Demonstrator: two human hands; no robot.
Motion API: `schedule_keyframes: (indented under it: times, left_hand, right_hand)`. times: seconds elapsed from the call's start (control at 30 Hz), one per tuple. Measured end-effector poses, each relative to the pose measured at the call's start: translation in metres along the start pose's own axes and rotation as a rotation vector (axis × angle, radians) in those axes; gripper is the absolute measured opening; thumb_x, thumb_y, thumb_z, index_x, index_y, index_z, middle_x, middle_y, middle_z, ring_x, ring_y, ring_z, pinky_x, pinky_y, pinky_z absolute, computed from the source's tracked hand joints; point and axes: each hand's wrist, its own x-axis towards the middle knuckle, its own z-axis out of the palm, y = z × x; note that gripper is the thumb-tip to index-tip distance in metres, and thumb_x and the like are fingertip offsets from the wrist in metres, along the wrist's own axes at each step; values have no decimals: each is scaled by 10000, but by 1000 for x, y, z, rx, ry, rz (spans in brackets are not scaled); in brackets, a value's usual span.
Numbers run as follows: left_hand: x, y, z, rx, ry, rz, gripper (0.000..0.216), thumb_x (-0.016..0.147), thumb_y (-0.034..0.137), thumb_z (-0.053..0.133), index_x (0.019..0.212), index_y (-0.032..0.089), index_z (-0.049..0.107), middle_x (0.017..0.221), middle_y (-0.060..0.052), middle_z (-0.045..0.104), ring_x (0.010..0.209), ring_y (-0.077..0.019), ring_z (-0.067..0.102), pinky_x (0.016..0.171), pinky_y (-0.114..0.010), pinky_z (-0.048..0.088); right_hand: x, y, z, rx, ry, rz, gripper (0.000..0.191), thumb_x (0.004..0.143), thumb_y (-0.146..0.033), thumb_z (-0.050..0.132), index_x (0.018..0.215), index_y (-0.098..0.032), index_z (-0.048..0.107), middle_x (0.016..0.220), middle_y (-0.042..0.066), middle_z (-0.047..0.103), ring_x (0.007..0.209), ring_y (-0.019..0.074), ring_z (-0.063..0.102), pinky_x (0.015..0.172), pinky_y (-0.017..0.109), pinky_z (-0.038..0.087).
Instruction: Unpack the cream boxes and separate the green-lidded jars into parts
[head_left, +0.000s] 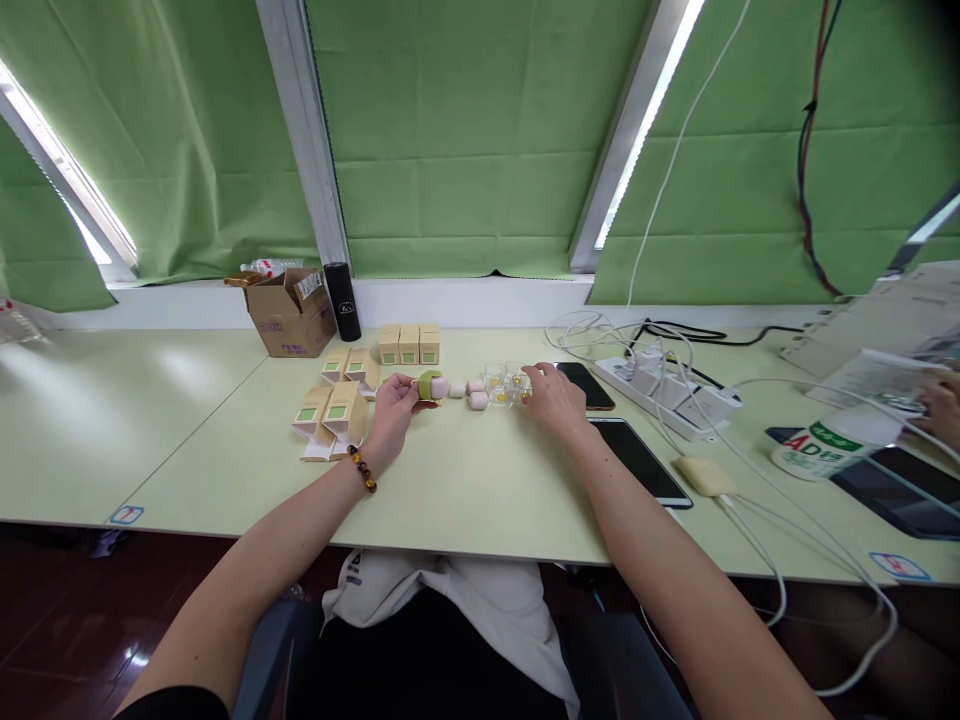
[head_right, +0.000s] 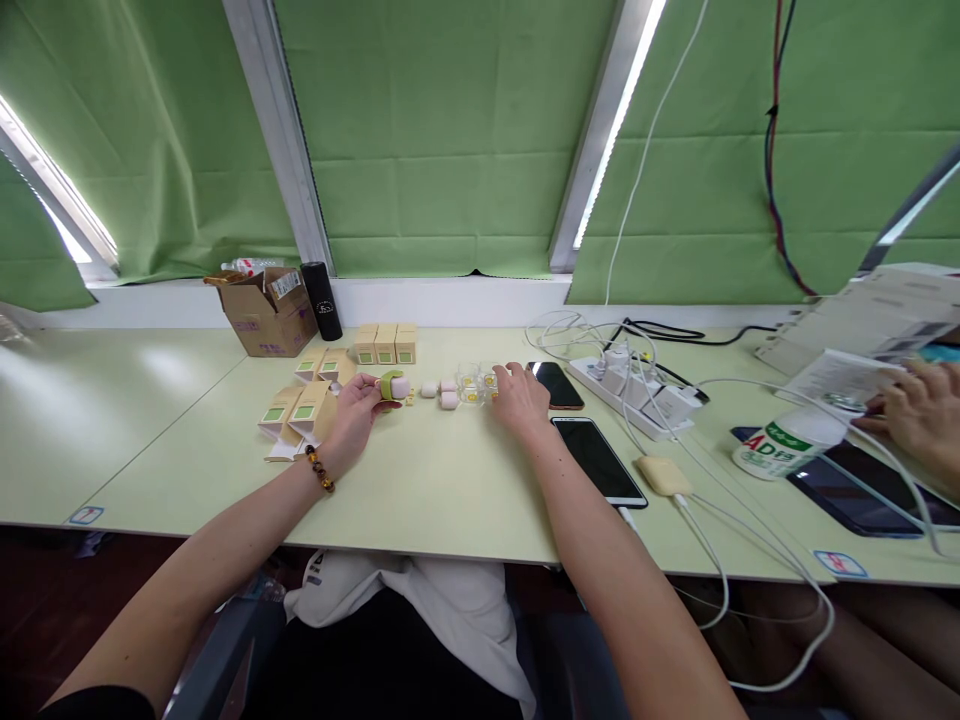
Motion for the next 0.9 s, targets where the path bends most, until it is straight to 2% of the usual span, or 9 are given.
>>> schedule_keyframes:
  times: [0.1, 0.23, 0.37, 0.5, 0.6, 0.73, 0.83, 0.9]
  left_hand:
    - [0, 1, 0, -5, 3, -2, 253, 872, 308, 777, 881, 185, 556, 862, -34, 723, 770, -161, 723, 760, -348, 637]
    - [-1, 1, 0, -4, -2, 1, 260, 877, 314, 780, 881, 184, 554, 858, -35, 720, 765, -162, 728, 764, -353, 640]
    - [-1, 0, 0, -7, -11, 2, 265, 872, 318, 783, 881, 183, 555, 865, -40, 727, 791, -171, 733, 772, -359, 641]
    - [-1, 0, -1, -15, -22, 1, 260, 869, 316, 783, 890, 182, 561, 865, -45, 736, 817, -184, 739, 789, -372, 642]
    - [-1, -2, -1, -22, -25, 2, 273, 861, 320, 790, 897, 179, 559, 874, -54, 743, 809, -190, 742, 790, -384, 643]
    - [0, -3, -1, -67, -41, -38, 295, 843, 295, 800, 906, 182, 534, 881, -52, 750, 798, -194, 752, 807, -397, 645]
    - [0, -3, 0, -129, -66, -82, 301, 824, 239, 796, 911, 179, 515, 924, -61, 758, 794, -200, 767, 835, -404, 643]
    - [-1, -3, 1, -162, -88, -113, 303, 810, 205, 792, 927, 176, 514, 960, -76, 762, 796, -206, 775, 836, -397, 642]
  right_hand:
    - [-2, -5, -6, -26, 82, -48, 387, 934, -202, 598, 1310, -238, 679, 1357, 145, 665, 1207, 311, 619, 774, 351, 498]
    - [-6, -14, -9, -9, 14, -128, 324, 944, -152, 523, 1132, -240, 772, 1162, 108, 755, 1032, 254, 685, 773, 331, 460]
    - [-10, -21, -4, -46, -72, -184, 349, 922, -138, 530, 1109, -253, 801, 1144, 88, 771, 970, 234, 714, 725, 316, 439]
    - [-10, -23, -2, -62, -81, -201, 374, 901, -119, 544, 1145, -244, 797, 1150, 84, 773, 965, 229, 723, 680, 308, 420]
    - [-11, -23, -4, -49, -66, -188, 316, 921, -148, 554, 1101, -237, 798, 1137, 87, 776, 982, 232, 719, 686, 307, 428]
    - [-14, -27, -7, 78, 85, -216, 251, 950, -209, 575, 1125, -220, 754, 1139, 100, 768, 1009, 257, 703, 752, 340, 480]
    - [-22, -39, -4, 310, 251, -346, 256, 958, -245, 601, 1195, -212, 691, 1163, 113, 751, 1079, 290, 678, 843, 392, 526]
    - [-29, -52, -1, 506, 322, -438, 325, 965, -286, 626, 1283, -222, 631, 1213, 117, 730, 1136, 305, 658, 913, 436, 545]
